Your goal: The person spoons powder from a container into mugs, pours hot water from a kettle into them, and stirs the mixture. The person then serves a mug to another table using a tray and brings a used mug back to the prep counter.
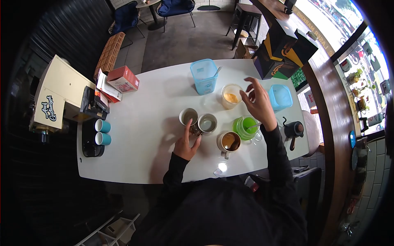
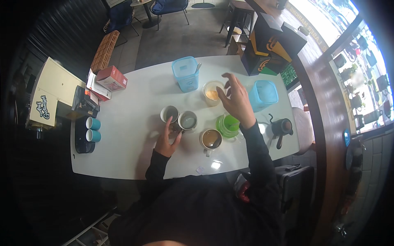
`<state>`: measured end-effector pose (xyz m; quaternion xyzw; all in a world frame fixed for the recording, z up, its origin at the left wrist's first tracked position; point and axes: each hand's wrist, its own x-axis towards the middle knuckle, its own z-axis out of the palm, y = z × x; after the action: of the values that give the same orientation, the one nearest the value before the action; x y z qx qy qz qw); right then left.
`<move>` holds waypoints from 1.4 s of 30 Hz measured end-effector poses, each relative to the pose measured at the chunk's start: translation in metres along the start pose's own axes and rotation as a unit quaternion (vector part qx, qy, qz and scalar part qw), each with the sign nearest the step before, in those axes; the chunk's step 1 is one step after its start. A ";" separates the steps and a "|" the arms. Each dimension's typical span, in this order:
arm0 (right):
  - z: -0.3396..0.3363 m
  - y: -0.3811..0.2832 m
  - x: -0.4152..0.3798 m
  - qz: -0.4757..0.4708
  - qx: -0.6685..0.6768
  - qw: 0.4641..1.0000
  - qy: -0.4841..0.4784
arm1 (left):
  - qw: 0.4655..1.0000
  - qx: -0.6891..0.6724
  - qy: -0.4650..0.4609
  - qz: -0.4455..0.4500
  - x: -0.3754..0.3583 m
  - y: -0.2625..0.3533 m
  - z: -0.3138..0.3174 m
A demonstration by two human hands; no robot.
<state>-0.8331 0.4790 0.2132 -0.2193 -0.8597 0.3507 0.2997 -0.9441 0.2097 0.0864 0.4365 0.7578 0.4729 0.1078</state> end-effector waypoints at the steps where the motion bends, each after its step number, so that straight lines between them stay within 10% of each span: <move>1: 0.008 0.003 0.012 0.005 0.000 1.000 -0.030 | 0.999 0.007 -0.014 -0.035 -0.001 0.011 -0.011; 7: 0.063 0.045 0.074 -0.062 -0.055 0.994 -0.070 | 0.993 0.044 0.058 -0.091 0.023 0.041 -0.076; 11: 0.083 0.034 0.093 -0.054 -0.077 0.993 -0.074 | 0.989 0.002 0.107 0.098 0.077 0.042 -0.095; 17: 0.102 0.015 0.090 -0.057 0.005 0.990 -0.126 | 0.991 -0.119 0.042 0.044 0.162 0.001 -0.066; 24: 0.112 0.019 0.074 -0.089 0.011 0.989 -0.121 | 0.990 0.052 -0.041 0.124 0.231 -0.043 -0.026; 33: 0.105 0.022 0.047 0.050 0.104 0.984 -0.137 | 0.995 0.011 0.016 0.096 0.204 -0.027 -0.007; 42: 0.091 0.012 0.027 -0.016 -0.030 0.998 -0.044 | 0.991 -0.013 -0.049 0.123 0.182 -0.023 -0.009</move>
<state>-0.9117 0.4595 0.1616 -0.1990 -0.8856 0.3293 0.2600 -1.0706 0.3394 0.1178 0.5477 0.6858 0.4705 0.0916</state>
